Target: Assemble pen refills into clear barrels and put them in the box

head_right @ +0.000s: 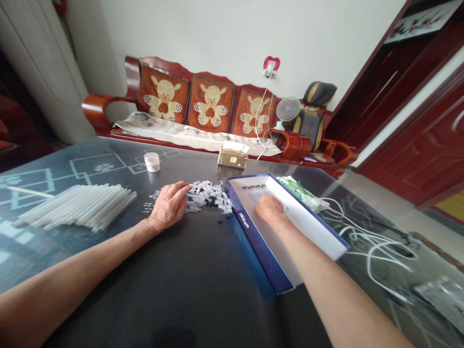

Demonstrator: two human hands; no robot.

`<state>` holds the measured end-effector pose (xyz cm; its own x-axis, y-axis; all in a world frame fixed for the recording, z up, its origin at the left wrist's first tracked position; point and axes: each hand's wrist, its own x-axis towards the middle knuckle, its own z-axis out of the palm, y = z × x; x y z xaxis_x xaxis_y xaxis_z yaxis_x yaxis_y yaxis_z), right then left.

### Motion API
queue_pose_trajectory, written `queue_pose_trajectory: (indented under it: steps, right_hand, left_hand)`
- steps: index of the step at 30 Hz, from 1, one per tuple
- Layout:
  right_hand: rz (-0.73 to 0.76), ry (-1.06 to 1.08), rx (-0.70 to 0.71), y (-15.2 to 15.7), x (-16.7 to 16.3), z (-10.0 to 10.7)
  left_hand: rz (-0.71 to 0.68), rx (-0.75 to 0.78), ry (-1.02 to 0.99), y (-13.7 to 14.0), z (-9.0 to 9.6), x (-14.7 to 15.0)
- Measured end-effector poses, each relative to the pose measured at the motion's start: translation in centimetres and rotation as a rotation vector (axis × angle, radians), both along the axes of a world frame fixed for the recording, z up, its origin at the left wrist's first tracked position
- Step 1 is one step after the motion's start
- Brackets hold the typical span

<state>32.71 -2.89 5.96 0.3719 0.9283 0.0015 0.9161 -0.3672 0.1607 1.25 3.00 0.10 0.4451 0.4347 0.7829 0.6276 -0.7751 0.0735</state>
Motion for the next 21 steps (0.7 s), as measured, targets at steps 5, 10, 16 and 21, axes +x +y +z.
queue_pose_trajectory:
  steps: [5,10,16,21]
  right_hand:
    - [-0.044,-0.043,-0.013,0.4,0.3,0.9]
    - [0.128,0.026,0.268,-0.5,-3.2,2.2]
    - [0.532,0.224,0.530,-0.9,-11.5,0.4]
    - [0.585,0.181,0.429,-0.9,-13.0,-2.3]
  left_hand:
    - [-0.040,-0.001,-0.013,0.1,-0.2,0.0]
    - [-0.045,0.005,-0.004,0.3,-0.5,0.0]
    - [-0.009,-0.023,0.026,0.2,-0.5,0.0]
    - [0.017,-0.081,0.055,0.3,-0.4,0.0]
